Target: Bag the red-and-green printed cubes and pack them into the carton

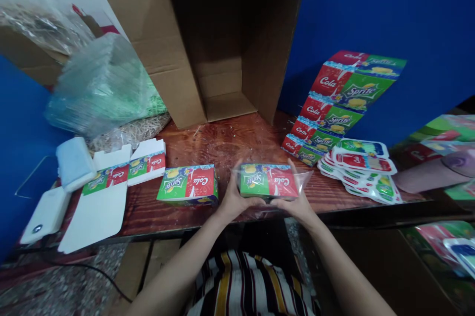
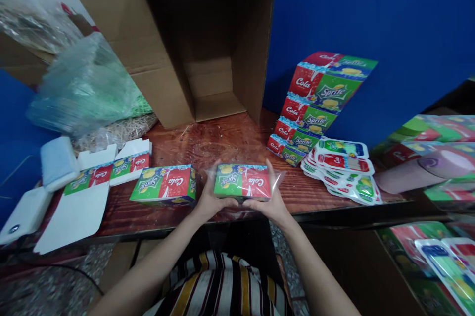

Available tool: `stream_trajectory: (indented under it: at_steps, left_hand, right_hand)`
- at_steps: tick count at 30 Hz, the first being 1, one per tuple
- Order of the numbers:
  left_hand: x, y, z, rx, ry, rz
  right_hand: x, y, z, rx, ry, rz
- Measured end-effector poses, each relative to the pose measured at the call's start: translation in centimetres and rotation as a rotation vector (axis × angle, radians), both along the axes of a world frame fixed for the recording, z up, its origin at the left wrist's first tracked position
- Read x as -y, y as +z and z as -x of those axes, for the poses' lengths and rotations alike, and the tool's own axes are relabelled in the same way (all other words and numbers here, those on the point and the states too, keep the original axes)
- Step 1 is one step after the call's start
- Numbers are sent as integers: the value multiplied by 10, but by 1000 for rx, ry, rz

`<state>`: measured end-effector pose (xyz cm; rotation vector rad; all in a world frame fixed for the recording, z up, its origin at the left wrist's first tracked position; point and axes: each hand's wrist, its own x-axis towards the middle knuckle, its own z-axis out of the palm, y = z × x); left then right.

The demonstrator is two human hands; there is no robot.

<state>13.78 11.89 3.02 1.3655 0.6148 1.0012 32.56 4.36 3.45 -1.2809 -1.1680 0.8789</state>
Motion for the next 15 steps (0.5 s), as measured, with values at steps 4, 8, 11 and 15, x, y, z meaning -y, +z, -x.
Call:
stream_trajectory:
  at_steps: [4, 8, 11, 15]
  left_hand:
    - [-1, -18, 0, -49, -30, 91]
    - [1, -28, 2, -93, -15, 144]
    - [-1, -24, -1, -128, 23, 130]
    - [-4, 8, -7, -133, 94, 280]
  right_hand:
    - [0, -20, 0, -6, -5, 60]
    - [1, -31, -4, 54, 43, 132]
    - [-4, -25, -3, 64, 18, 152]
    - [-10, -1, -5, 37, -54, 167]
